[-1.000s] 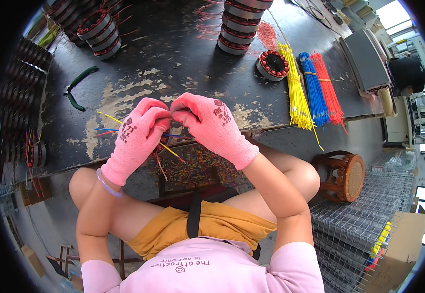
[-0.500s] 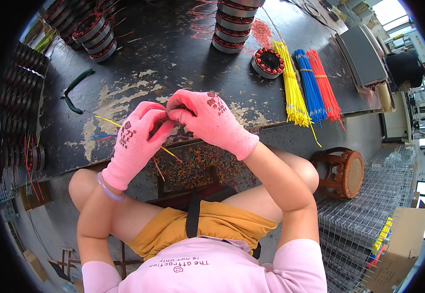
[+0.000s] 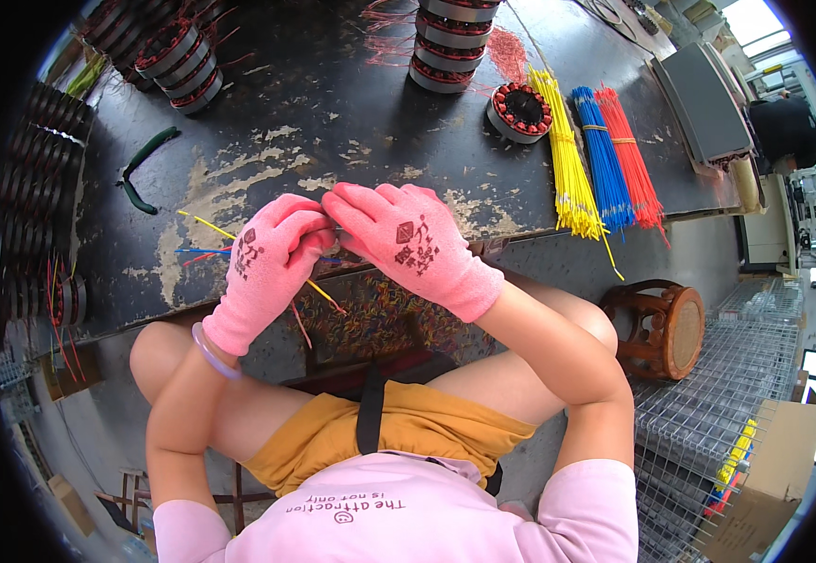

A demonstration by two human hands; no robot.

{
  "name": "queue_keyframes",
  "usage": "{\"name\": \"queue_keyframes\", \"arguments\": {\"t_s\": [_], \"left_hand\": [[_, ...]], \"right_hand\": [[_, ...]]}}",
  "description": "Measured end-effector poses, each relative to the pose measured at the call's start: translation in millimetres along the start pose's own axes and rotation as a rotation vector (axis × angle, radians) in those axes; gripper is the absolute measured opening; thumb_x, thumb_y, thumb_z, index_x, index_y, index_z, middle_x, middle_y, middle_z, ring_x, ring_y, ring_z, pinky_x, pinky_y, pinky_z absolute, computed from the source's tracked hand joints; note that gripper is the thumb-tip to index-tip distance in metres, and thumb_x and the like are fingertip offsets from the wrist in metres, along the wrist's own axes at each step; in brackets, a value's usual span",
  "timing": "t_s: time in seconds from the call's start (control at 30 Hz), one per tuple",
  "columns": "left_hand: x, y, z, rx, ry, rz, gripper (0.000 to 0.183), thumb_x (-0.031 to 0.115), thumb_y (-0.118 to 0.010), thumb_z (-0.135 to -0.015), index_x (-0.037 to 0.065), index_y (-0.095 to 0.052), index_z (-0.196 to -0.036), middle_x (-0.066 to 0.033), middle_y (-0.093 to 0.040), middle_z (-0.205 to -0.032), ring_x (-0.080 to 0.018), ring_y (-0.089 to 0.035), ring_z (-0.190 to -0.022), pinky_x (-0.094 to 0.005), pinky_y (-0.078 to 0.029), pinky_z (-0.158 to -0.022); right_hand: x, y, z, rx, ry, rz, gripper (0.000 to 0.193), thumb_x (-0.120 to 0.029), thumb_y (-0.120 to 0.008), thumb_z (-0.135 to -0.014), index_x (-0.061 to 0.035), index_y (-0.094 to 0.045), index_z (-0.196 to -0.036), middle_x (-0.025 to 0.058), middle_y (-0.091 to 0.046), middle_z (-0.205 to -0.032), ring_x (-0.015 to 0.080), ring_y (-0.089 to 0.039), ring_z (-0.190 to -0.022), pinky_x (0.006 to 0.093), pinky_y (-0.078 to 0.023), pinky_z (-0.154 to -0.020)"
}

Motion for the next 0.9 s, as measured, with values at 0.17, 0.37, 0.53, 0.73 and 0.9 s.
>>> {"name": "queue_keyframes", "arguments": {"t_s": [0.17,0.37,0.53,0.73,0.9], "left_hand": [[-1.8,0.0,-1.2,-0.028,0.004,0.042,0.012,0.005,-0.069,-0.084,0.005,-0.067,-0.096,-0.0101,-0.065,-0.103,-0.0321,-0.065,-0.095,-0.0416,-0.053,-0.081],[-3.6,-0.1,1.3,-0.045,0.028,0.05,0.013,0.007,-0.069,-0.084,0.007,-0.067,-0.097,-0.0092,-0.064,-0.104,-0.0324,-0.064,-0.096,-0.0427,-0.053,-0.081],[-1.9,0.1,0.7,-0.032,0.037,0.042,0.013,0.007,-0.07,-0.084,0.006,-0.067,-0.097,-0.0089,-0.066,-0.104,-0.0322,-0.065,-0.096,-0.0424,-0.053,-0.081],[-2.8,-1.2,-3.8,-0.032,0.002,0.044,0.012,0.007,-0.07,-0.084,0.006,-0.066,-0.096,-0.0086,-0.066,-0.103,-0.0321,-0.065,-0.095,-0.0424,-0.054,-0.08],[-2.5,-1.1,0.4,-0.02,0.031,0.054,0.011,0.007,-0.069,-0.085,0.006,-0.066,-0.095,-0.008,-0.066,-0.102,-0.0317,-0.066,-0.094,-0.0422,-0.054,-0.08]], "right_hand": [[16.3,-6.2,-5.8,-0.587,-0.747,-1.032,0.018,-0.021,-0.06,-0.096,-0.0063,-0.071,-0.096,0.0032,-0.069,-0.086,0.0114,-0.067,-0.082,0.0278,-0.052,-0.071],[14.9,5.0,-1.1,-0.42,-0.477,-0.765,0.015,-0.016,-0.066,-0.095,-0.0035,-0.07,-0.101,0.0047,-0.069,-0.086,0.0146,-0.067,-0.079,0.0275,-0.051,-0.072],[9.6,-0.7,-2.0,-0.106,-0.098,-0.308,0.019,-0.023,-0.071,-0.091,-0.0054,-0.068,-0.098,0.0075,-0.071,-0.091,0.0275,-0.069,-0.084,0.0382,-0.054,-0.073],[15.8,-12.9,-5.9,-0.437,-1.026,-1.288,0.019,-0.02,-0.06,-0.096,-0.0023,-0.068,-0.095,0.0017,-0.064,-0.072,0.0053,-0.057,-0.067,0.0265,-0.048,-0.062],[7.0,3.1,3.2,0.064,-0.053,-0.076,0.034,-0.031,-0.081,-0.081,-0.012,-0.069,-0.107,0.0034,-0.068,-0.102,0.0252,-0.067,-0.083,0.038,-0.054,-0.072]]}}
Point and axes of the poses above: each hand's wrist, its own z-axis away from the middle knuckle, its own y-axis out of the back of the hand, x = y × z, the point moved 1 cm from there along -z, towards the middle knuckle
